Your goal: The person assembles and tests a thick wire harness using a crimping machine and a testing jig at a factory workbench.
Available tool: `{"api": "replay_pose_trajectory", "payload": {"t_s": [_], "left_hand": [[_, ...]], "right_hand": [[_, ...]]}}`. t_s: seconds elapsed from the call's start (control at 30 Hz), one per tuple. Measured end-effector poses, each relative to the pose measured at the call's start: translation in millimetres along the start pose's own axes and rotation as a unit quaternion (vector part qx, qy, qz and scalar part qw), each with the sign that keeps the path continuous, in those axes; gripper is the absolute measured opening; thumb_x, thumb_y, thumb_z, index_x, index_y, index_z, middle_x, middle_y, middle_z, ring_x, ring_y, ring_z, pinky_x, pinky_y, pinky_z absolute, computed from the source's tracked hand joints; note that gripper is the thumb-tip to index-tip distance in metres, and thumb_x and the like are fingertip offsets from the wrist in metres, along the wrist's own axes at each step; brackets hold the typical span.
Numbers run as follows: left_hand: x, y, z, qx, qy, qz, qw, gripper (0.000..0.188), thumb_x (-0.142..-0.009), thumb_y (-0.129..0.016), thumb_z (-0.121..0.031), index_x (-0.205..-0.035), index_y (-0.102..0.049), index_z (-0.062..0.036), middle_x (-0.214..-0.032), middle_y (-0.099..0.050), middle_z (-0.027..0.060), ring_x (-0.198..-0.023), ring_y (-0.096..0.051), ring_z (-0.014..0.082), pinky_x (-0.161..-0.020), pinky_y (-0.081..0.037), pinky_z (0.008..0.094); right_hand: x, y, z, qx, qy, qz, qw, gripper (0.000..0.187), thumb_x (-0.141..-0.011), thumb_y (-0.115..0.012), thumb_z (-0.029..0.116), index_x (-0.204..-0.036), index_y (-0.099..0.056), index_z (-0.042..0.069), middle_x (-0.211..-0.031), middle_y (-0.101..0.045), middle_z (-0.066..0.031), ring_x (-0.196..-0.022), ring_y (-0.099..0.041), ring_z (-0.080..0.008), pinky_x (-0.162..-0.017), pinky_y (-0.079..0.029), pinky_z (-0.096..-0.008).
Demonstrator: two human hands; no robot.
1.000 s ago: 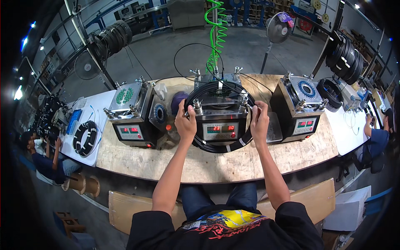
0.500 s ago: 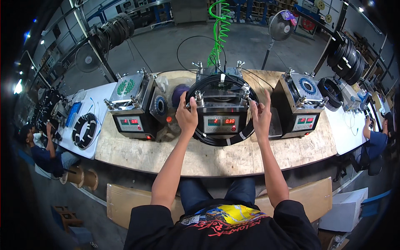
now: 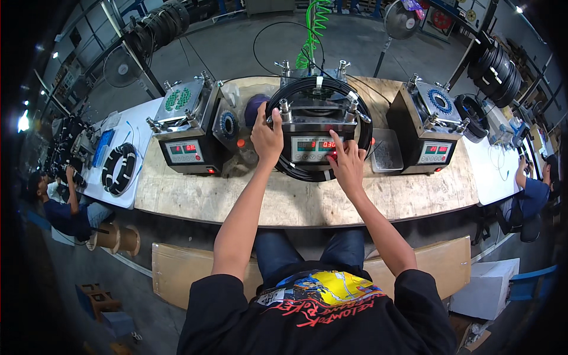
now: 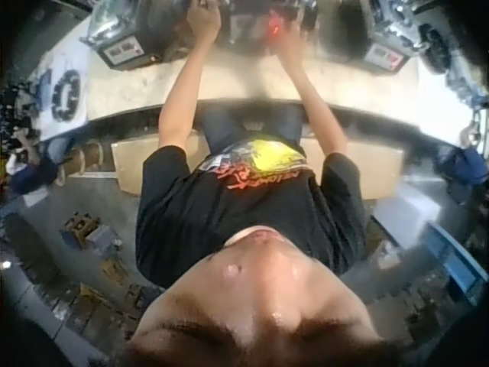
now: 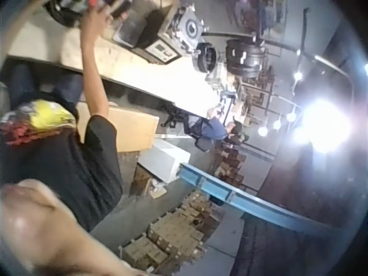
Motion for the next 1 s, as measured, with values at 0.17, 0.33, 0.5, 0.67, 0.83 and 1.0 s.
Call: {"api": "replay_pose_trajectory", "payload": {"t_s": [0.17,0.33,0.5,0.67,0.83,1.0], "left_hand": [[2,3,3,0.010,-0.004,-0.006,1.000,0.061,-0.102,-0.045,-0.054,-0.135,-0.058,-0.0053,-0.112,-0.071,0.0235,-0.104,-0.068,0.0441,-0.088,-0.053,0.0486],[4,1,2,0.006,-0.007,-0.013,1.000,0.060,-0.102,-0.045,-0.054,-0.135,-0.058,-0.0054,-0.111,-0.071,0.0238,-0.104,-0.068,0.0439,-0.088,-0.053,0.0493],[0,-1,1,0.013,-0.003,-0.006,1.000,0.059,-0.102,-0.046,-0.053,-0.134,-0.058,-0.0055,-0.111,-0.071,0.0237,-0.104,-0.068,0.0439,-0.089,-0.053,0.0492],[-3,3,-2,0.031,-0.024,-0.013,0.999,0.057,-0.103,-0.048,-0.051,-0.133,-0.059,-0.0031,-0.110,-0.071,0.0242,-0.103,-0.068,0.0442,-0.088,-0.053,0.0482],[-1,12,-5,0.122,-0.087,-0.059,0.987,0.047,-0.101,-0.061,-0.039,-0.129,-0.056,-0.0010,-0.106,-0.056,0.0134,-0.102,-0.055,0.0319,-0.098,-0.042,0.0418],[4,20,-4,-0.038,-0.152,-0.085,0.984,0.038,-0.096,-0.069,-0.040,-0.109,-0.058,-0.0058,-0.094,-0.049,0.0092,-0.091,-0.050,0.0263,-0.087,-0.038,0.0400]], "right_hand": [[6,-8,-1,0.020,0.026,-0.003,0.999,0.080,-0.087,-0.077,0.021,-0.157,-0.037,0.028,-0.101,-0.046,-0.0055,-0.097,-0.049,-0.0223,-0.087,-0.034,-0.0392],[7,-5,0,0.016,0.039,-0.019,0.999,0.078,-0.088,-0.076,0.021,-0.156,-0.037,0.028,-0.103,-0.045,-0.0056,-0.099,-0.048,-0.0223,-0.088,-0.034,-0.0399],[4,-5,-2,0.007,0.028,0.000,1.000,0.079,-0.087,-0.077,0.020,-0.155,-0.037,0.027,-0.105,-0.045,-0.0058,-0.100,-0.049,-0.0223,-0.088,-0.034,-0.0397],[-5,11,-2,-0.123,0.031,-0.046,0.991,0.074,-0.084,-0.080,0.021,-0.150,-0.046,0.024,-0.105,-0.049,-0.0081,-0.091,-0.052,-0.0266,-0.089,-0.035,-0.0403],[-13,34,-34,-0.276,-0.080,-0.235,0.929,0.034,-0.095,-0.069,0.005,-0.126,-0.056,0.002,-0.085,-0.046,-0.0022,-0.066,-0.043,-0.0101,-0.057,-0.038,-0.0270],[-47,57,-47,-0.322,-0.110,-0.207,0.917,0.028,-0.097,-0.069,0.008,-0.120,-0.058,0.000,-0.073,-0.052,-0.0028,-0.063,-0.044,-0.0101,-0.056,-0.039,-0.0274]]}}
Point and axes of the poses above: each hand's wrist, its own x-axis away from the middle knuckle, its own y-axis out of the back of the hand, z = x × y, the point moved 5 cm from there along -x, towards the middle knuckle
